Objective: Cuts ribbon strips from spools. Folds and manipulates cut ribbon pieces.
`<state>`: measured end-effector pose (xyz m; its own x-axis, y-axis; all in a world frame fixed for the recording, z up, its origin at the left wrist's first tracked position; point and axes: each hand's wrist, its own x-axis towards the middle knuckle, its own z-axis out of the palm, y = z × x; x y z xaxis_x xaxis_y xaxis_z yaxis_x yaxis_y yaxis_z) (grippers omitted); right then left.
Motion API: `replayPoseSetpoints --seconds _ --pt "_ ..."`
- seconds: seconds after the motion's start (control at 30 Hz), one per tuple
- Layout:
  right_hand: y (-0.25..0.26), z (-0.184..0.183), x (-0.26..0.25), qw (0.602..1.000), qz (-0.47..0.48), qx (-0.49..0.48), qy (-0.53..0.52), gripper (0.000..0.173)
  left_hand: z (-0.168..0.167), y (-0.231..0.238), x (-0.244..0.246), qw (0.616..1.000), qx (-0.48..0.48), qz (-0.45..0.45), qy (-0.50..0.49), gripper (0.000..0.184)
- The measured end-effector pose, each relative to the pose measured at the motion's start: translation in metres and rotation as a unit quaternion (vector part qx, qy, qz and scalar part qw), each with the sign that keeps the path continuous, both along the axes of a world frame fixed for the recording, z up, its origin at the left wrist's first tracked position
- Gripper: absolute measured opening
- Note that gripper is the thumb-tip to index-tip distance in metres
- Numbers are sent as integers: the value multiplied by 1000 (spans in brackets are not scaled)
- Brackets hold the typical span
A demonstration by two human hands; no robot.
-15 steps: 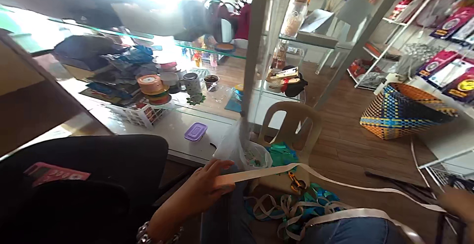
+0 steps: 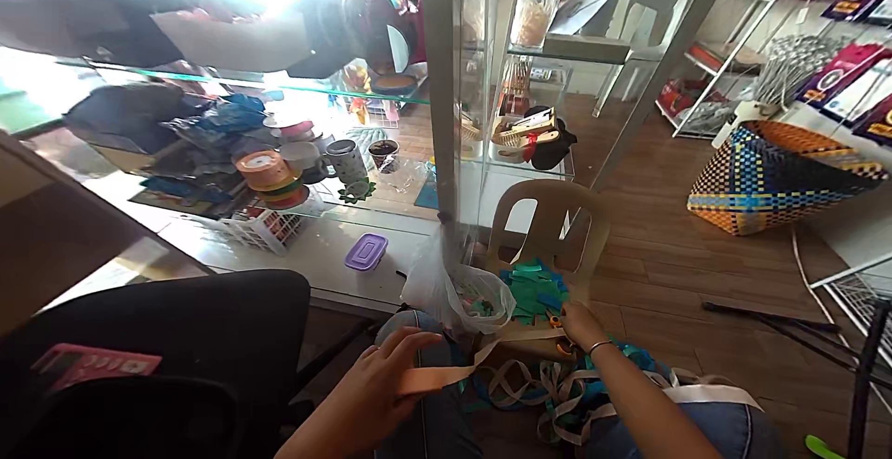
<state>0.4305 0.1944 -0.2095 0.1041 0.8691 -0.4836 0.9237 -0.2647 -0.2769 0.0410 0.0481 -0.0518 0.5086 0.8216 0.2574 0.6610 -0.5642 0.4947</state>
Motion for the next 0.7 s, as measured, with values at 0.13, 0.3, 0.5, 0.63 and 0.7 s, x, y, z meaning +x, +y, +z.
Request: replayPoseSetpoints --seconds 0.13,0.3,0.5,0.63,0.7 --pt "-17 -18 9 1000 16 11 -17 39 -7 0 -2 1000 -4 -4 -13 64" --pt "-41 -32 10 989 128 68 19 46 -7 1 -3 999 -31 -29 -29 53" --pt "-40 -32 7 983 179 41 -4 31 5 0 1 997 -64 -39 -14 52" --pt "-39 -40 19 985 171 22 24 33 2 0 2 997 -54 -45 -20 50" --pt "-38 -42 19 984 175 16 18 38 0 0 2 998 -48 -41 -21 50"
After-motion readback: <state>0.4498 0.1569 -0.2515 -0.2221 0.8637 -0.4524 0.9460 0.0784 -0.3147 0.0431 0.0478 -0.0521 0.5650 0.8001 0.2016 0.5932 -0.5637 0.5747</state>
